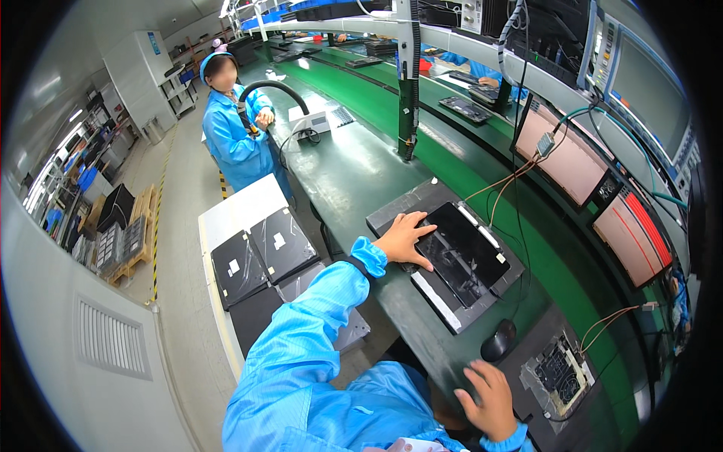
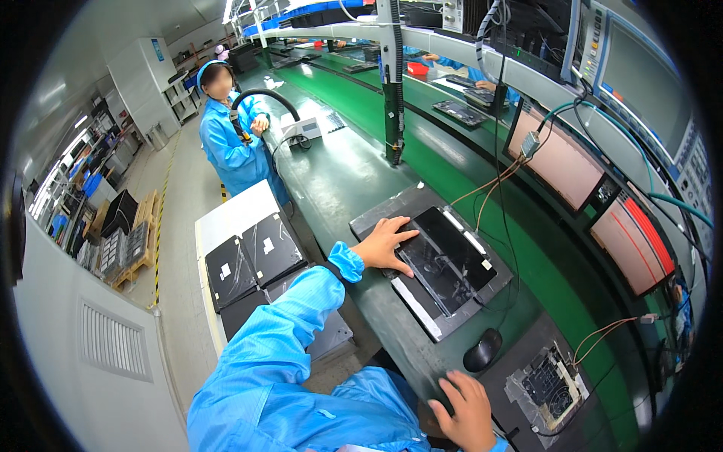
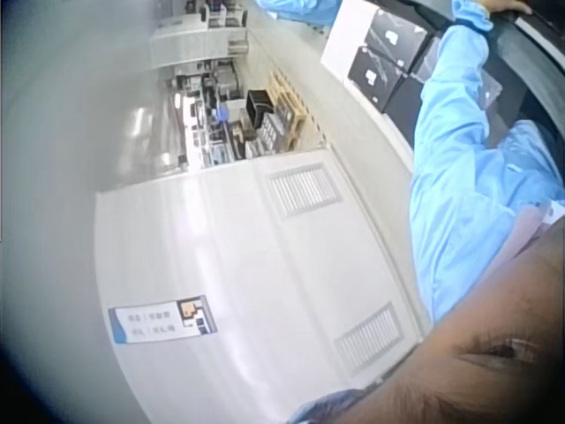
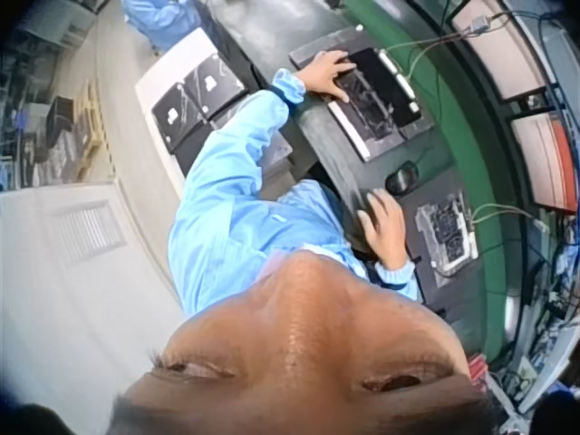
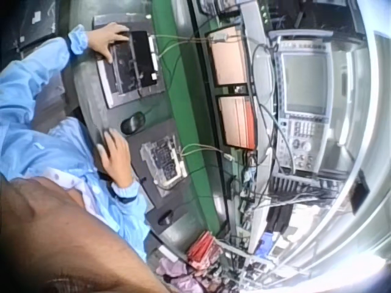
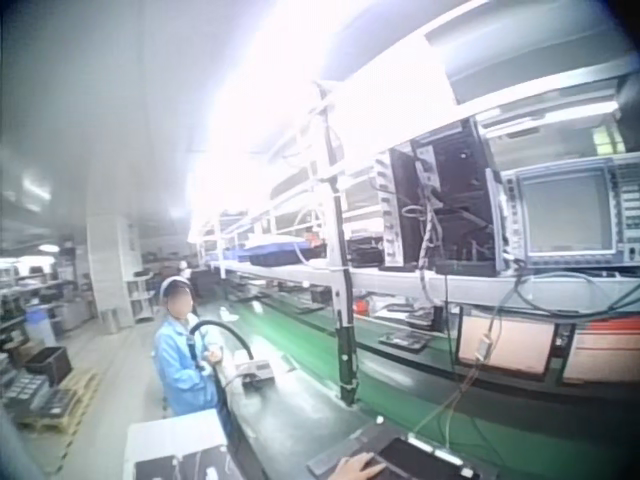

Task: Inspecting and assembling a tablet screen and electronic components on a production line.

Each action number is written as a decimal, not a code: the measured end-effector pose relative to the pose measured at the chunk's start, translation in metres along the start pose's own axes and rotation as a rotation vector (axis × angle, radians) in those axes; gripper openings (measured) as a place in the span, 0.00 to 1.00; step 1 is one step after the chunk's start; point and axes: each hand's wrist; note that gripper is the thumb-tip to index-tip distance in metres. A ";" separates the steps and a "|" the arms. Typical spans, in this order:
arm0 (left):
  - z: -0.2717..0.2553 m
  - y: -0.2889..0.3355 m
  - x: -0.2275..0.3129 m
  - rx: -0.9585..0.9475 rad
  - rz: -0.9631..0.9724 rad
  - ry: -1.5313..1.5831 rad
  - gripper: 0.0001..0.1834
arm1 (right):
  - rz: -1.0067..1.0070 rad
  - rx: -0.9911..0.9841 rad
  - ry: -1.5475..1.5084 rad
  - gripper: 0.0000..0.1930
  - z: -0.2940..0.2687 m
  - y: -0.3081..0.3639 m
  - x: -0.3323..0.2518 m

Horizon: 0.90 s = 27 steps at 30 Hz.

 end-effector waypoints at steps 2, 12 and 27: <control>0.005 -0.005 -0.002 0.057 0.039 0.008 0.54 | 0.135 0.127 0.016 0.18 -0.008 0.031 -0.004; 0.003 -0.004 0.008 -0.036 -0.103 0.013 0.56 | 0.513 0.614 0.124 0.09 0.021 0.155 0.050; 0.072 0.075 0.170 0.470 -0.280 0.005 0.32 | 0.716 0.790 0.669 0.28 0.027 0.274 0.123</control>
Point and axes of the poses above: each hand's wrist, its own y-axis away from the middle knuckle, its own z-axis out of the palm, x = y × z, and after that the axes turned 9 degrees about z, right-handed
